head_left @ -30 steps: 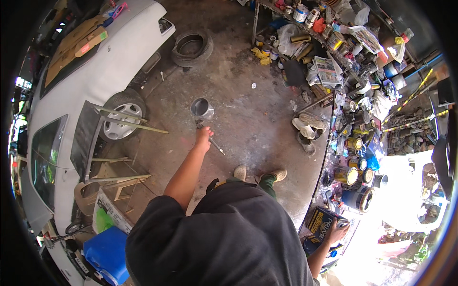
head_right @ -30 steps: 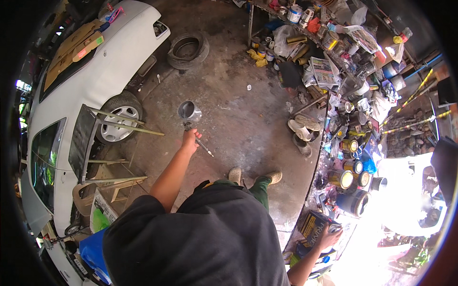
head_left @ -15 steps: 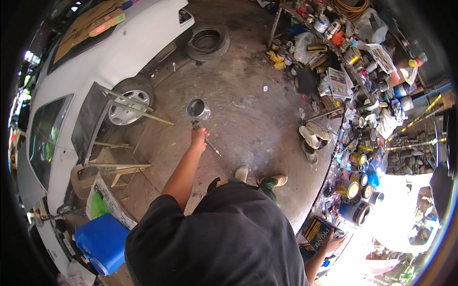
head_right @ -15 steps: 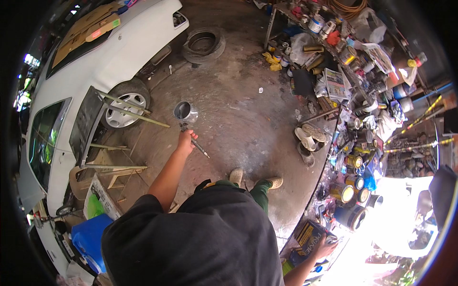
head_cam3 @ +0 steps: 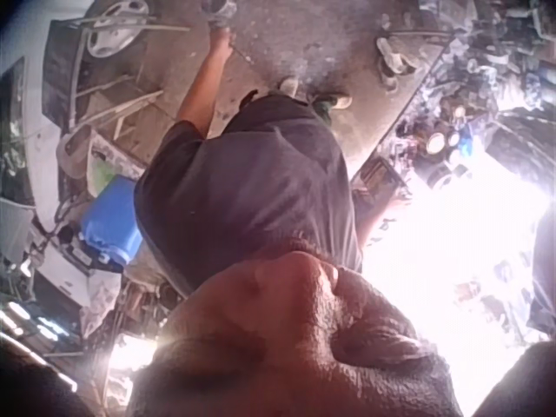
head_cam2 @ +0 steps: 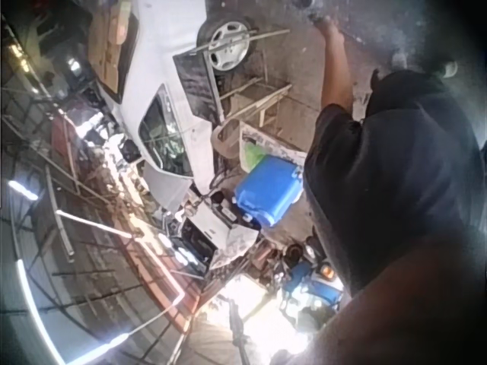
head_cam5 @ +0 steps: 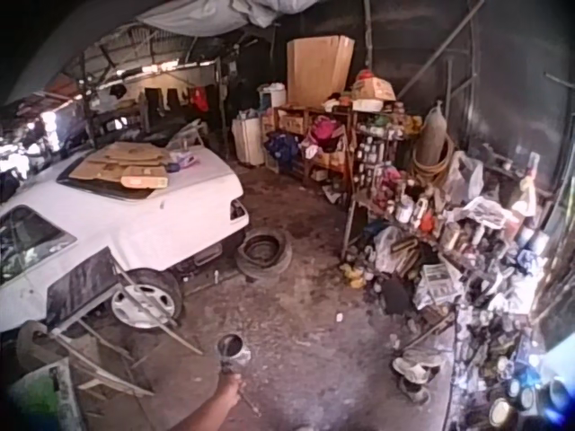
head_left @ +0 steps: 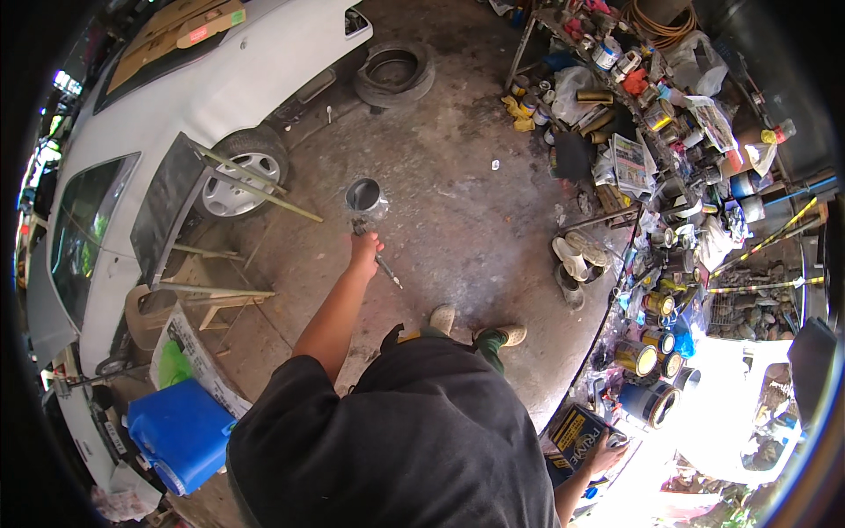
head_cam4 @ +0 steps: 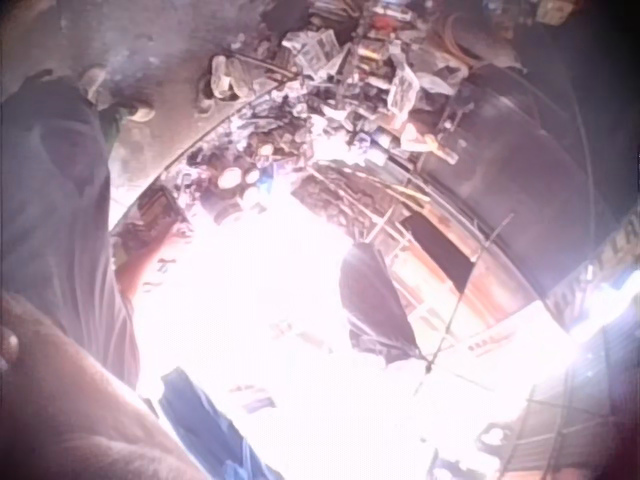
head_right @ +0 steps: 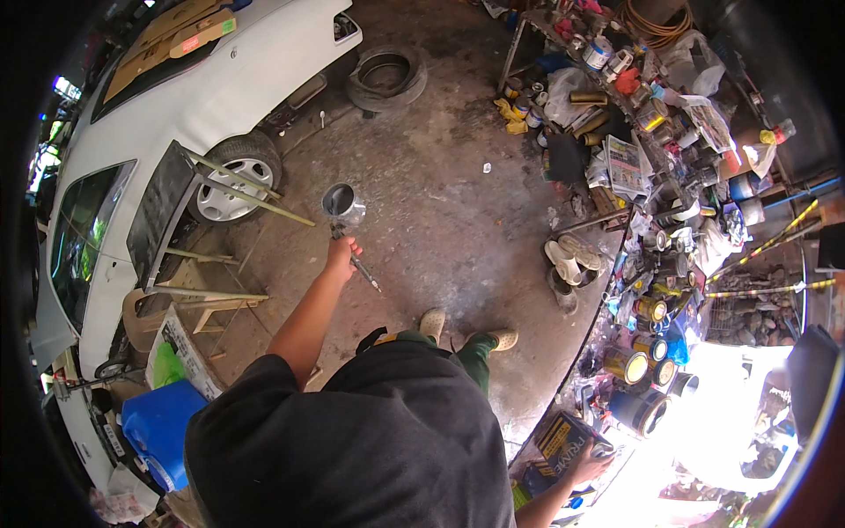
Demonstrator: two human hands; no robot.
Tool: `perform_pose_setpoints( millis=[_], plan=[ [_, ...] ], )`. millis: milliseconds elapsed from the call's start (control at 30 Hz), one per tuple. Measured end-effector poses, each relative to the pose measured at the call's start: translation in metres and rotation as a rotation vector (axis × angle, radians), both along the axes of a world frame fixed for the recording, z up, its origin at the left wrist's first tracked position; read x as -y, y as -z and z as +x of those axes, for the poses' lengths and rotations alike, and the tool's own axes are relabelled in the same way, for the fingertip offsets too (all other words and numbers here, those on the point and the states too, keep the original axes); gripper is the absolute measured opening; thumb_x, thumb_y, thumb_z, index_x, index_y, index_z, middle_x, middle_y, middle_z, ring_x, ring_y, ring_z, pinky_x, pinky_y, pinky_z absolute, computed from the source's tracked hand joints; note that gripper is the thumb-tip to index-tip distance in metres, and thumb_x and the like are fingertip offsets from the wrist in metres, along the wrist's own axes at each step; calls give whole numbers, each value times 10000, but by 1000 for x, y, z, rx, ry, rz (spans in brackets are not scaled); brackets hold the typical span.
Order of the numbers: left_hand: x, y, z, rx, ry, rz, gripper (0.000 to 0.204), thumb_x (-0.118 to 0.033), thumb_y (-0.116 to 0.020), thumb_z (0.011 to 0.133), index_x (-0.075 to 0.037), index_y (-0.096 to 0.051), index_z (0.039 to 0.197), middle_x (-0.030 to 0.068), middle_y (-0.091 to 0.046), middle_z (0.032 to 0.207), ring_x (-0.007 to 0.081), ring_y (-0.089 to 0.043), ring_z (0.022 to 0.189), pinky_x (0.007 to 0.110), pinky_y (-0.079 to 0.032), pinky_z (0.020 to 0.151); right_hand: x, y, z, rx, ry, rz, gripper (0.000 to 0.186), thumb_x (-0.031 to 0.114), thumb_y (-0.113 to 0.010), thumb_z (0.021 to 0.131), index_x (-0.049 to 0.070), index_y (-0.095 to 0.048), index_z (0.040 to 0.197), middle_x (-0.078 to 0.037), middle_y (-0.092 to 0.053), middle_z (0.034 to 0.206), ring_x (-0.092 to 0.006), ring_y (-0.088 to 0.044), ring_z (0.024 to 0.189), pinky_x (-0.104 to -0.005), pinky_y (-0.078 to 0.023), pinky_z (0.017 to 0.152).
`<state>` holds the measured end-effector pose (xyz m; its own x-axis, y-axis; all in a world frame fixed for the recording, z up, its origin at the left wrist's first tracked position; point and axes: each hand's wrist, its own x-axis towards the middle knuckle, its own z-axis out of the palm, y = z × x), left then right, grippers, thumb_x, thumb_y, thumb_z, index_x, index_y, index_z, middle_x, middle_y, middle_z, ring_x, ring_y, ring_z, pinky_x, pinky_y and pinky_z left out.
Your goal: The person uses a spray gun to apply paint to the rear panel of a white car, while also handling paint cans and newspapers at a workbench.
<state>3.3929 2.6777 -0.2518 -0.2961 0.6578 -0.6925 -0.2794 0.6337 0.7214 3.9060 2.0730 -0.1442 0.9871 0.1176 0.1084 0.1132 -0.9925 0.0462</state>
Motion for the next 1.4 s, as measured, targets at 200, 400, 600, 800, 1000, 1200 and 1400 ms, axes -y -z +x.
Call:
perform_pose_setpoints(
  millis=[200, 400, 600, 800, 1000, 1200, 1400],
  plan=[
    [8, -7, 11, 2, 102, -30, 289, -216, -591, 896, -161, -466, 1151, 31, -528, 1063, 204, -587, 929, 563, -431, 833, 4, 5, -1, 7, 5, -26, 996, 679, -609, 832, -11, -324, 1491, -261, -392, 1482, -403, -378, 1378, -502, -304, 1135],
    [11, 3, 26, -37, 136, -21, 365, -229, -587, 896, -173, -427, 1219, 39, -531, 1105, 205, -596, 970, 575, -400, 860, 1, 2, 0, -5, -2, -16, 986, 660, -617, 837, -6, -314, 1497, -255, -392, 1484, -403, -373, 1381, -495, -295, 1140],
    [13, -11, 52, -37, 165, -4, 369, -255, -587, 904, -158, -434, 1226, 53, -517, 1155, 205, -591, 1005, 606, -386, 883, 7, 6, 2, 10, 7, -19, 1005, 679, -630, 815, 14, -319, 1500, -224, -408, 1482, -390, -393, 1371, -517, -312, 1135],
    [12, 36, 49, 21, 44, -64, 348, -251, -588, 916, -132, -466, 1220, 63, -497, 1112, 226, -572, 958, 655, -406, 902, 0, 4, 0, 16, 12, -9, 1009, 677, -636, 814, 10, -315, 1501, -227, -404, 1483, -387, -387, 1375, -509, -305, 1142],
    [15, 31, 51, 137, 167, -247, 428, -242, -583, 913, -170, -412, 1299, 64, -481, 1089, 229, -557, 886, 685, -425, 888, 0, 2, -1, 27, -1, 14, 983, 643, -649, 818, -11, -337, 1483, -239, -415, 1470, -396, -391, 1367, -505, -302, 1139],
    [12, 31, 34, 87, 199, -243, 396, -268, -578, 925, -166, -420, 1274, 53, -497, 1082, 229, -582, 892, 677, -422, 894, 5, 6, 1, 41, -24, 12, 979, 648, -641, 823, -18, -342, 1476, -243, -419, 1465, -412, -396, 1358, -518, -307, 1130],
    [4, 37, 13, 35, 131, -187, 463, -273, -571, 923, -170, -364, 1324, 61, -509, 1106, 215, -593, 887, 622, -432, 832, 4, 6, 2, 37, -30, 16, 989, 666, -638, 818, -14, -346, 1474, -240, -421, 1463, -412, -401, 1353, -533, -313, 1123]
  ],
)
